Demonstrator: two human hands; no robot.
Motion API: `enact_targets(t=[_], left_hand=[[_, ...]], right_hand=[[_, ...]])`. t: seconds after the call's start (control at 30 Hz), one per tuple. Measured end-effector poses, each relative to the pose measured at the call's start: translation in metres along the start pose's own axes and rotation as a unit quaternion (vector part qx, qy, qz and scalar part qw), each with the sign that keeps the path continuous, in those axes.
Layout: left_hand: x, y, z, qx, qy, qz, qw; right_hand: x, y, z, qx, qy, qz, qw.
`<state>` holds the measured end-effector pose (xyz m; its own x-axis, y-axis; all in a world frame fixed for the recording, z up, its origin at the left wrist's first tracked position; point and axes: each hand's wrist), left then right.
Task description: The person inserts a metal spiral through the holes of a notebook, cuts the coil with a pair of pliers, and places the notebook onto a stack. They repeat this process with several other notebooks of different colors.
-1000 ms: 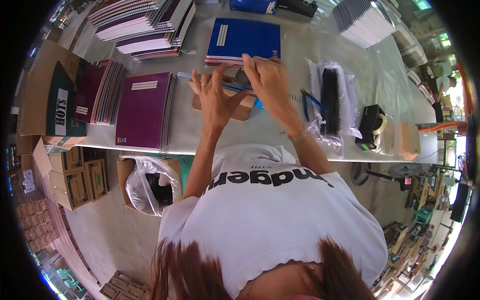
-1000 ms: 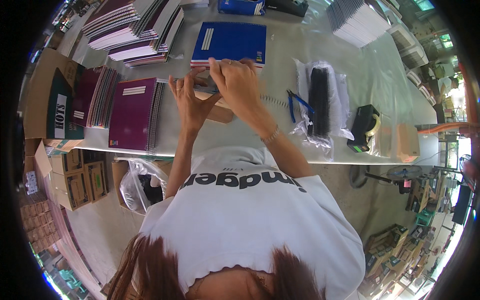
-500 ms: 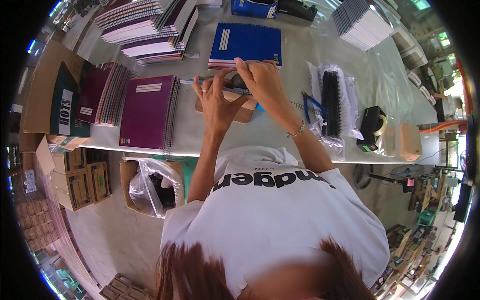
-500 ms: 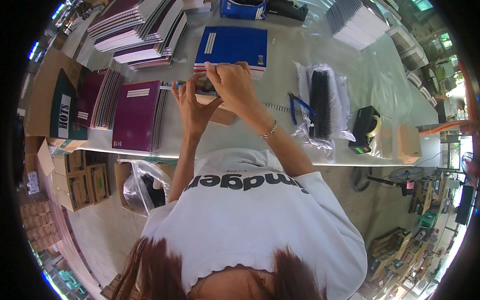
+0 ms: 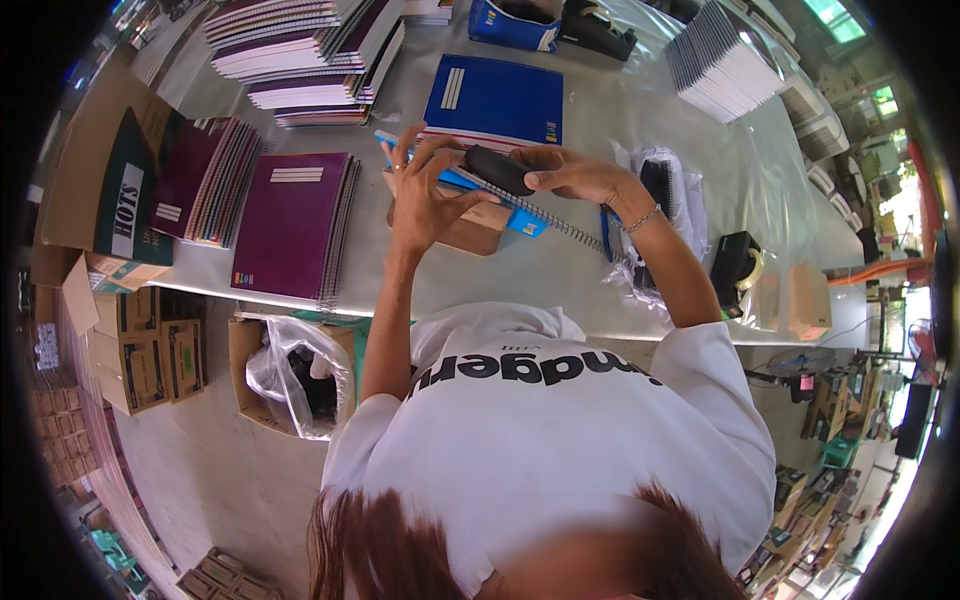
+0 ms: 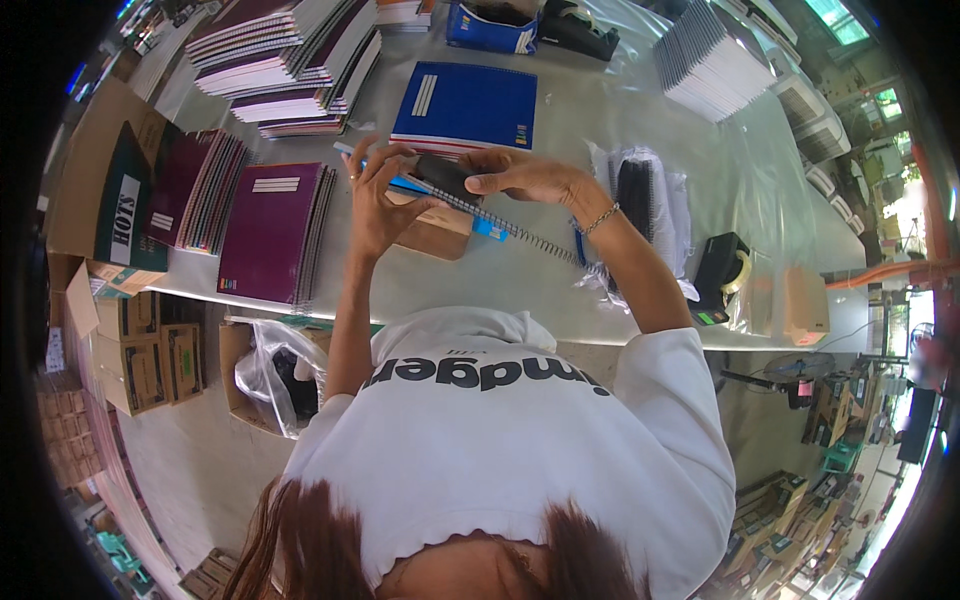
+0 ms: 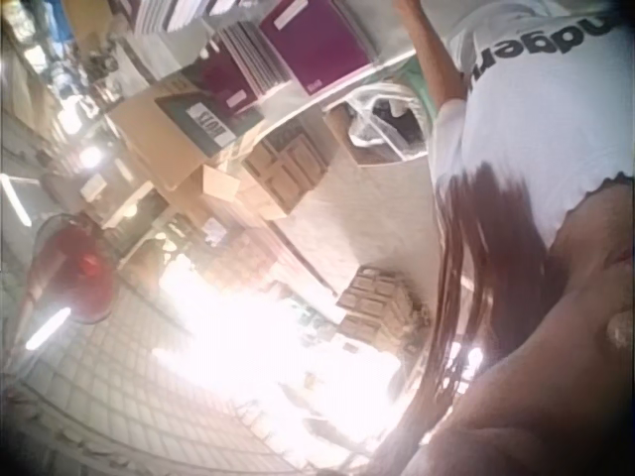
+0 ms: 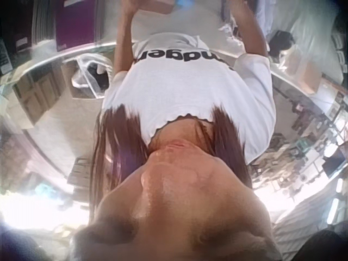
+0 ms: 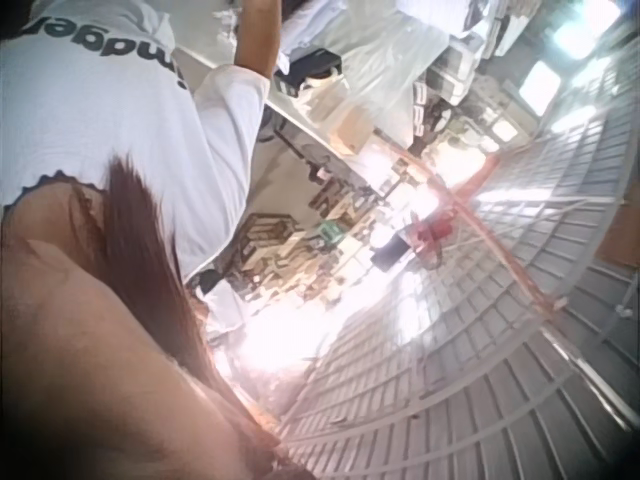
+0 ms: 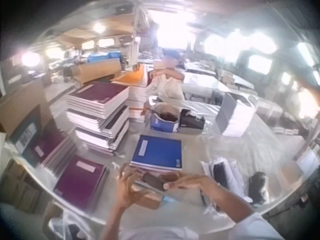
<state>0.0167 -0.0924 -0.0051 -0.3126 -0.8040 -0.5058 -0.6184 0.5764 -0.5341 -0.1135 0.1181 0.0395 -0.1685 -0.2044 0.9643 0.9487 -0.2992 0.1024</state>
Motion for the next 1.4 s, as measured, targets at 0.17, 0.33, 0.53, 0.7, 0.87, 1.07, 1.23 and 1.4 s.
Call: enact_targets(t=[0.17, 0.33, 0.53, 0.7, 0.87, 1.07, 1.23, 1.4], left_hand=[[-0.003, -0.002, -0.006, 0.032, -0.007, -0.012, 0.999], [-0.004, -0.002, -0.008, 0.027, -0.025, -0.032, 0.999], [-0.01, -0.003, -0.01, 0.024, -0.023, -0.035, 0.999], [-0.005, -0.003, -0.008, 0.044, -0.025, -0.005, 0.999], [-0.007, -0.004, -0.01, 0.035, -0.032, -0.064, 0.997], [-0.014, -0.004, -0.007, 0.042, -0.054, -0.079, 0.995], [-0.007, 0.006, -0.006, 0.05, -0.043, -0.076, 0.995], [-0.005, 0.001, -0.004, -0.035, -0.083, -0.061, 0.994]], right_hand=[[-0.015, -0.003, -0.008, -0.015, -0.059, -0.16, 0.985], [0.007, 0.0, -0.008, 0.008, -0.06, 0.007, 0.998], [-0.007, -0.018, -0.012, -0.038, -0.039, -0.008, 0.998], [0.005, 0.001, -0.008, -0.07, -0.003, 0.135, 0.988], [0.022, 0.014, -0.01, -0.057, -0.042, 0.153, 0.986], [-0.009, -0.005, -0.02, -0.091, -0.041, 0.08, 0.992], [-0.02, -0.036, -0.025, -0.067, 0.037, 0.405, 0.911], [0.005, -0.013, -0.024, -0.068, -0.076, -0.144, 0.984]])
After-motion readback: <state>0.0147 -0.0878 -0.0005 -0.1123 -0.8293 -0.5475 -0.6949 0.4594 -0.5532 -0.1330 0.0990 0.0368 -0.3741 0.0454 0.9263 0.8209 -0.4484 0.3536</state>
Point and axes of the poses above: each hand's wrist, its own z-axis away from the middle knuckle, its own y-axis out of the palm, x = y × z, and after that the axes turned 4 degrees about -z, right-handed
